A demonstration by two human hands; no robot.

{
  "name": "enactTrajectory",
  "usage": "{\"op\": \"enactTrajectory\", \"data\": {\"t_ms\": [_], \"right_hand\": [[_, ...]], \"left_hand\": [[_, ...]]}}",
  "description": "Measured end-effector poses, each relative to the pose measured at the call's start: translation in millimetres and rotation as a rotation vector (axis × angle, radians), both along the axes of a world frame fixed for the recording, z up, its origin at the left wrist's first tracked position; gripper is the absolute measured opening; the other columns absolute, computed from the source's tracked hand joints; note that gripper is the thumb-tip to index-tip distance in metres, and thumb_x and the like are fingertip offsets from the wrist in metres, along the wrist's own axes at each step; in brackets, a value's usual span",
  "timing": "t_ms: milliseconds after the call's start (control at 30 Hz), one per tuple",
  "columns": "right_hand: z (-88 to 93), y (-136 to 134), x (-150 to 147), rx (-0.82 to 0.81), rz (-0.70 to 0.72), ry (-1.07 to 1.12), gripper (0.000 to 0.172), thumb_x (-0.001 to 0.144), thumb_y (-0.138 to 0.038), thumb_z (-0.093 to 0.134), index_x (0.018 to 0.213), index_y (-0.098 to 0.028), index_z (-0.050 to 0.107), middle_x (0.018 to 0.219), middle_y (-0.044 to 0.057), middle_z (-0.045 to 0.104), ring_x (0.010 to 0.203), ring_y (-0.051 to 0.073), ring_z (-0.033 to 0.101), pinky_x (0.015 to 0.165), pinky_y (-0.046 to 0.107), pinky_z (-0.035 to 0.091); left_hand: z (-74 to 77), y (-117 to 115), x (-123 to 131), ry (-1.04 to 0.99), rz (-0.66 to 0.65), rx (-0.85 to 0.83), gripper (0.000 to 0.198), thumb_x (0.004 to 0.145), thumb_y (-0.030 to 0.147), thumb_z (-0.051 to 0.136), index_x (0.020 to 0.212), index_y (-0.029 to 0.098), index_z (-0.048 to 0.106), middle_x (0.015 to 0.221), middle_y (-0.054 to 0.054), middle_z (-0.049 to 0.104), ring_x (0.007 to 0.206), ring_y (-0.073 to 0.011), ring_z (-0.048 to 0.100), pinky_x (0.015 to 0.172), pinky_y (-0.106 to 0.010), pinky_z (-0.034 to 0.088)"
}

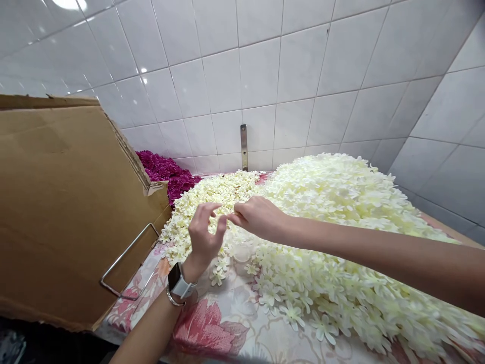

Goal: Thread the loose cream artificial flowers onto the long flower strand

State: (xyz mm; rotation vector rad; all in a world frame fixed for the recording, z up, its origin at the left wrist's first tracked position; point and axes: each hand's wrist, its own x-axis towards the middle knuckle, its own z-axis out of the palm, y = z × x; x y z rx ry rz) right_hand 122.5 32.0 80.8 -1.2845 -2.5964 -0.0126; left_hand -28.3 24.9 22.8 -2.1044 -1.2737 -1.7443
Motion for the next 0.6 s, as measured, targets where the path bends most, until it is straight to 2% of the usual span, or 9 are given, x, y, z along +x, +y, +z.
{"op": "enactTrajectory", "data": {"t_ms": [100, 200, 300, 367, 433, 533, 600], "right_hand": [[-2.6, 2.0, 3.1, -0.032, -0.015, 0.019, 0.033, 0.091, -0.027, 0.054, 0.062, -0.011, 0.059, 0.050, 0.001, 0.047, 0.048, 0.010, 0.040, 0.048, 0.023, 0.022], [-6.3, 2.4, 4.3, -0.050, 0.009, 0.011, 0.029, 0.091, -0.016, 0.049, 0.065, -0.010, 0.060, 0.053, 0.002, 0.049, 0.049, 0.010, 0.039, 0.049, 0.023, 0.023], [-10.2, 1.3, 5.8, -0.072, 0.061, -0.007, 0.018, 0.085, -0.001, 0.047, 0.080, -0.009, 0.062, 0.063, 0.003, 0.055, 0.053, 0.010, 0.042, 0.051, 0.022, 0.024], [-12.2, -0.2, 7.1, -0.082, 0.089, -0.014, 0.024, 0.083, 0.004, 0.046, 0.096, -0.010, 0.060, 0.068, 0.003, 0.057, 0.055, 0.010, 0.043, 0.051, 0.021, 0.024], [-12.8, -2.1, 7.4, -0.093, 0.099, -0.019, 0.023, 0.085, 0.002, 0.047, 0.102, -0.009, 0.057, 0.069, 0.003, 0.057, 0.054, 0.010, 0.043, 0.050, 0.022, 0.024], [-11.3, -4.1, 4.3, -0.106, 0.088, -0.027, 0.010, 0.090, -0.008, 0.050, 0.086, -0.009, 0.059, 0.064, 0.004, 0.055, 0.049, 0.010, 0.041, 0.048, 0.023, 0.022], [-9.8, -4.1, 0.8, -0.097, 0.070, -0.021, 0.023, 0.093, -0.016, 0.049, 0.073, -0.010, 0.058, 0.057, 0.003, 0.051, 0.047, 0.009, 0.038, 0.047, 0.023, 0.022]], "left_hand": [[1.1, 5.0, -4.8, -0.151, 0.076, -0.050, 0.025, 0.088, 0.034, 0.040, 0.094, 0.018, 0.058, 0.088, -0.006, 0.064, 0.069, -0.0163, 0.058, 0.061, -0.028, 0.045], [1.5, 8.5, -6.7, -0.250, 0.052, -0.092, 0.028, 0.088, 0.038, 0.040, 0.099, 0.018, 0.055, 0.089, -0.006, 0.063, 0.071, -0.0169, 0.058, 0.063, -0.029, 0.045], [0.4, 11.2, -7.3, -0.343, 0.017, -0.129, 0.029, 0.088, 0.040, 0.040, 0.100, 0.018, 0.054, 0.088, -0.006, 0.063, 0.073, -0.0174, 0.058, 0.064, -0.029, 0.045], [-0.2, 13.1, -8.0, -0.388, 0.013, -0.154, 0.029, 0.087, 0.041, 0.041, 0.100, 0.018, 0.054, 0.087, -0.006, 0.063, 0.072, -0.0168, 0.058, 0.063, -0.028, 0.044], [-0.3, 14.8, -9.0, -0.415, 0.015, -0.183, 0.029, 0.087, 0.041, 0.040, 0.098, 0.018, 0.054, 0.086, -0.005, 0.062, 0.068, -0.0156, 0.057, 0.062, -0.027, 0.043], [0.8, 15.8, -9.8, -0.434, 0.017, -0.211, 0.029, 0.087, 0.042, 0.039, 0.096, 0.018, 0.054, 0.084, -0.004, 0.062, 0.064, -0.0142, 0.055, 0.060, -0.026, 0.042], [1.9, 15.2, -9.7, -0.437, 0.021, -0.209, 0.028, 0.087, 0.042, 0.039, 0.094, 0.019, 0.054, 0.083, -0.004, 0.061, 0.063, -0.0142, 0.055, 0.059, -0.026, 0.042]]}}
